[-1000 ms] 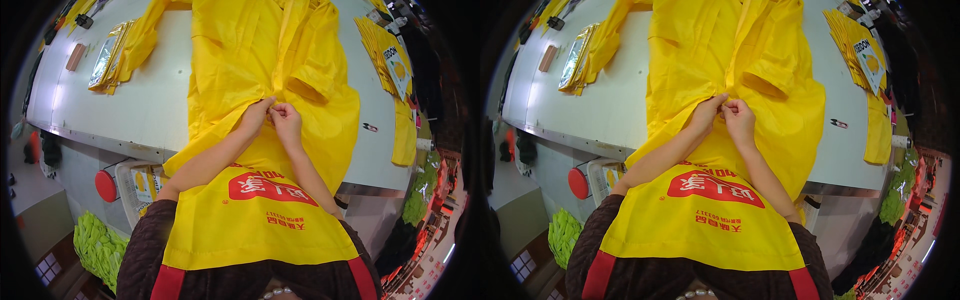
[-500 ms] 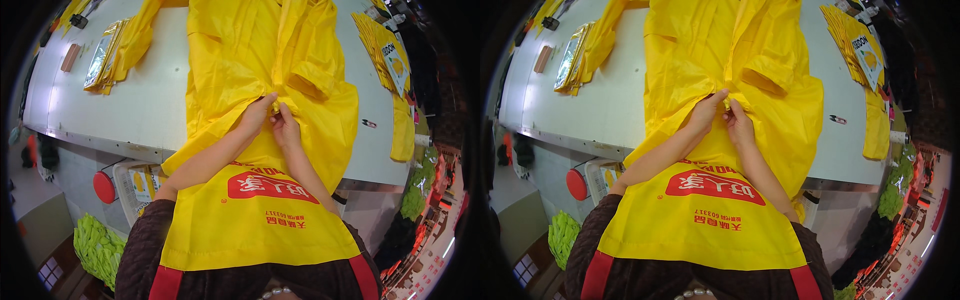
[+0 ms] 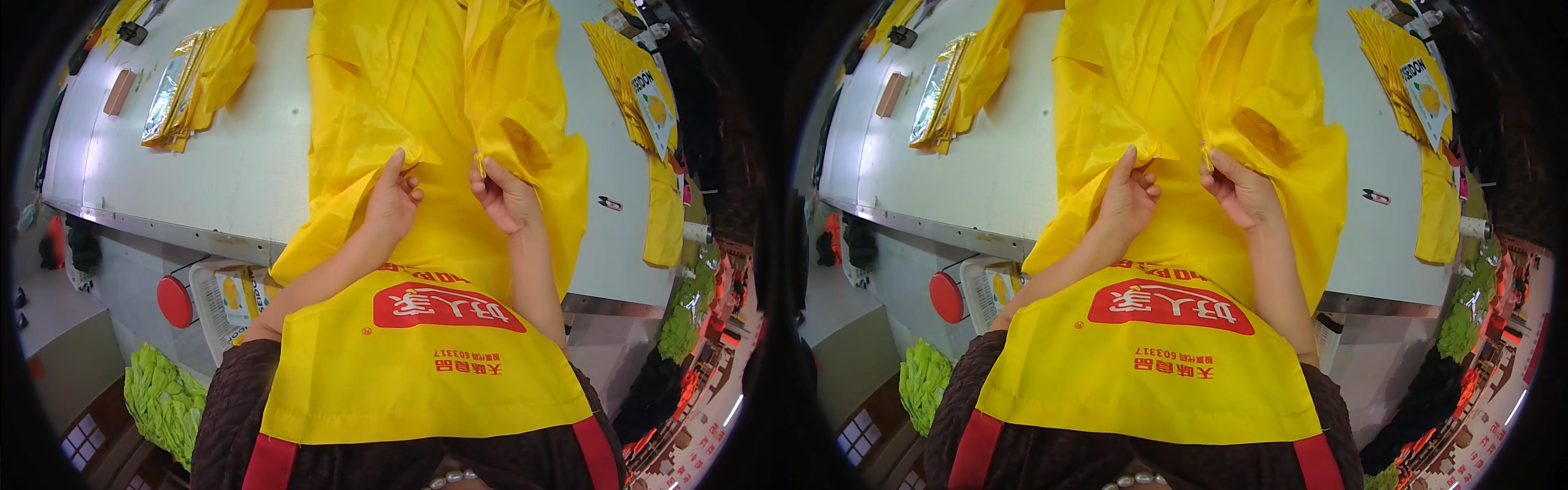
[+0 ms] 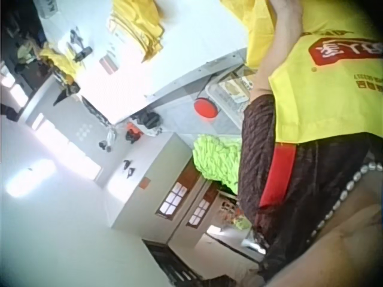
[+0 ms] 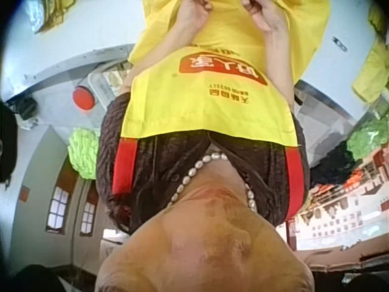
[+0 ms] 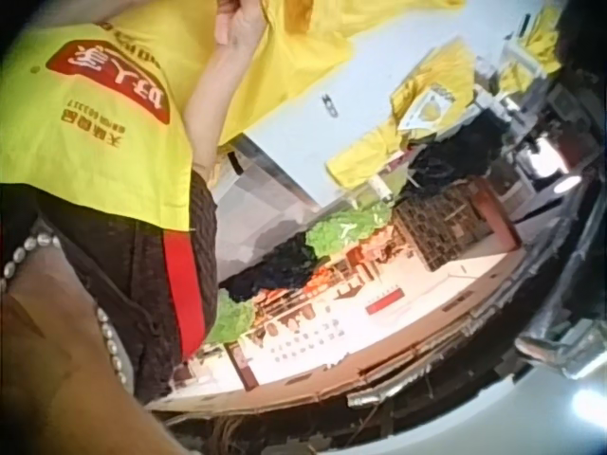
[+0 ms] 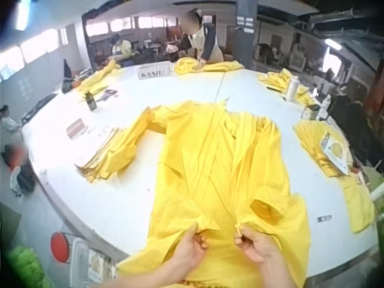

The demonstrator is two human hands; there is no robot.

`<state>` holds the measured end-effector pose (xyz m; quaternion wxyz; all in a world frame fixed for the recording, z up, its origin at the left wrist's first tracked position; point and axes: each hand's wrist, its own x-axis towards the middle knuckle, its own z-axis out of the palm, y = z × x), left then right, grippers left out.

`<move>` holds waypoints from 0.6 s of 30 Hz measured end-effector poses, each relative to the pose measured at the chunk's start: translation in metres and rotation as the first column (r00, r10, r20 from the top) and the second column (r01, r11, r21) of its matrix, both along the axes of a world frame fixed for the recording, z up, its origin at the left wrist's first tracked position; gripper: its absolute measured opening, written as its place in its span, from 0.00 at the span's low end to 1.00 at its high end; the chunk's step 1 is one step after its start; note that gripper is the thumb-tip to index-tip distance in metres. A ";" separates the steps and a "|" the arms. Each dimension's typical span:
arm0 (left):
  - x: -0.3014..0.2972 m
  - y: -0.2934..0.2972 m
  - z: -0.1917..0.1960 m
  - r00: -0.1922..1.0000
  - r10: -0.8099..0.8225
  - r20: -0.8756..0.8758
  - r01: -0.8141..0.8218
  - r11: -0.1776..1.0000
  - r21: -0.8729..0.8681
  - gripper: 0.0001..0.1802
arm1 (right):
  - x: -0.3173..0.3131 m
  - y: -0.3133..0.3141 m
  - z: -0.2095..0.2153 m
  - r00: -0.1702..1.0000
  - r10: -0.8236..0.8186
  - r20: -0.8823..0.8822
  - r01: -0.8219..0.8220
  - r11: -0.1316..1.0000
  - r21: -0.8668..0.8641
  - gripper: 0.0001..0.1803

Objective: The person folds a large yellow raincoat on a white table. They smooth the fabric, fold the sleeves and body, and stack the finished item with other folded yellow garments nearby.

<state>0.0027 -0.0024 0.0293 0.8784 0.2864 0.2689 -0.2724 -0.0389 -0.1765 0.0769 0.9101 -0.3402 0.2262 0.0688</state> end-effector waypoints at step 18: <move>0.007 -0.009 -0.019 0.993 -0.118 -0.028 0.109 0.969 -0.224 0.07 | 0.001 0.050 -0.046 0.989 -0.131 -0.063 0.120 0.980 -0.156 0.05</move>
